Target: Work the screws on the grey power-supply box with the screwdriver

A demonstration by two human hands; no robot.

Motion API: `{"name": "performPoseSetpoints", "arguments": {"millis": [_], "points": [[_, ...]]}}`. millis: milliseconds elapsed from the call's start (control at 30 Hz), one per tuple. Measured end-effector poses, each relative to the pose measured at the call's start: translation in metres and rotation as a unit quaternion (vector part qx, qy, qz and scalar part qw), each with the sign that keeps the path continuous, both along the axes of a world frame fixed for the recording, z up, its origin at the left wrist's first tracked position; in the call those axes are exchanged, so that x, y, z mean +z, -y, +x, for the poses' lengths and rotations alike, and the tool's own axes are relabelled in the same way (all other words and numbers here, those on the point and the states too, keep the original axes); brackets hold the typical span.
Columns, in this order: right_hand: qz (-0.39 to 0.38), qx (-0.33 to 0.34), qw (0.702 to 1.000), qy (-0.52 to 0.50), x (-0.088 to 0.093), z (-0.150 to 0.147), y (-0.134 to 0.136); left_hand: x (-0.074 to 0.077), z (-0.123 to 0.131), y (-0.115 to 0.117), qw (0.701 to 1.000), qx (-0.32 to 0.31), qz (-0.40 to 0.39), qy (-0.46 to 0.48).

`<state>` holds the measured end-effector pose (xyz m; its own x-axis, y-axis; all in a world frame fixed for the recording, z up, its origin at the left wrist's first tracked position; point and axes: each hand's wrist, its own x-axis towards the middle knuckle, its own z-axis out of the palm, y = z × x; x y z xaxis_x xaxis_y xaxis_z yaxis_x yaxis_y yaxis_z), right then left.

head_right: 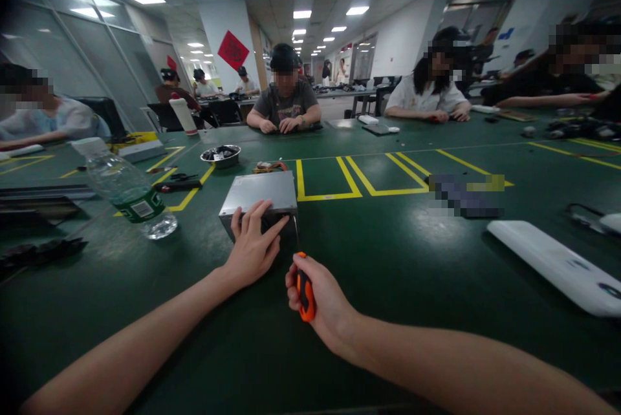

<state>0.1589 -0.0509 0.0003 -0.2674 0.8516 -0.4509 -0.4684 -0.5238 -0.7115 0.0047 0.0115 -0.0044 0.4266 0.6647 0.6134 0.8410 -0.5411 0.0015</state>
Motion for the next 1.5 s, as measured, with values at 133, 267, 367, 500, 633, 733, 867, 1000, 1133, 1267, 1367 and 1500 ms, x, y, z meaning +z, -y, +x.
{"name": "performPoseSetpoints", "arguments": {"millis": [133,267,367,500,633,733,867,1000,1133,1267,1367,1500], "points": [[0.009,0.007,1.000,0.020,0.002,-0.001,0.001,0.001,0.002,0.002,1.000,-0.006,-0.006,0.011],[0.023,0.007,1.000,0.018,0.000,-0.001,-0.001,0.001,0.002,0.002,1.000,-0.011,-0.013,0.020],[0.015,-0.002,1.000,0.013,0.001,-0.001,-0.002,0.001,0.002,0.002,1.000,-0.010,-0.019,0.019],[-0.011,-0.039,0.999,0.021,0.008,-0.001,-0.001,0.001,0.003,0.002,0.999,-0.007,-0.028,0.020],[-0.008,-0.047,0.999,0.015,0.019,0.000,0.002,0.001,0.003,0.002,0.999,-0.008,-0.026,0.024],[-0.025,-0.025,0.999,0.015,0.024,0.001,0.003,0.001,0.003,0.002,0.999,-0.007,-0.025,0.022],[-0.054,-0.010,0.999,0.002,0.026,0.001,0.002,0.001,0.002,0.003,1.000,-0.005,-0.024,0.017],[-0.039,-0.025,0.999,0.000,0.025,0.001,0.002,0.001,0.002,0.002,1.000,-0.012,-0.022,0.018],[-0.014,-0.034,0.999,0.022,0.024,0.001,0.002,0.001,0.002,0.002,0.999,-0.015,-0.019,0.020],[-0.023,-0.027,0.999,0.023,0.025,0.002,0.003,0.001,0.002,0.002,1.000,-0.012,-0.015,0.015],[-0.035,-0.012,0.999,0.014,0.026,0.002,0.003,0.001,0.002,0.002,1.000,-0.009,-0.015,0.011],[-0.057,-0.009,0.998,0.014,0.026,0.000,0.001,-0.001,0.002,0.001,1.000,-0.005,-0.014,0.008]]}}
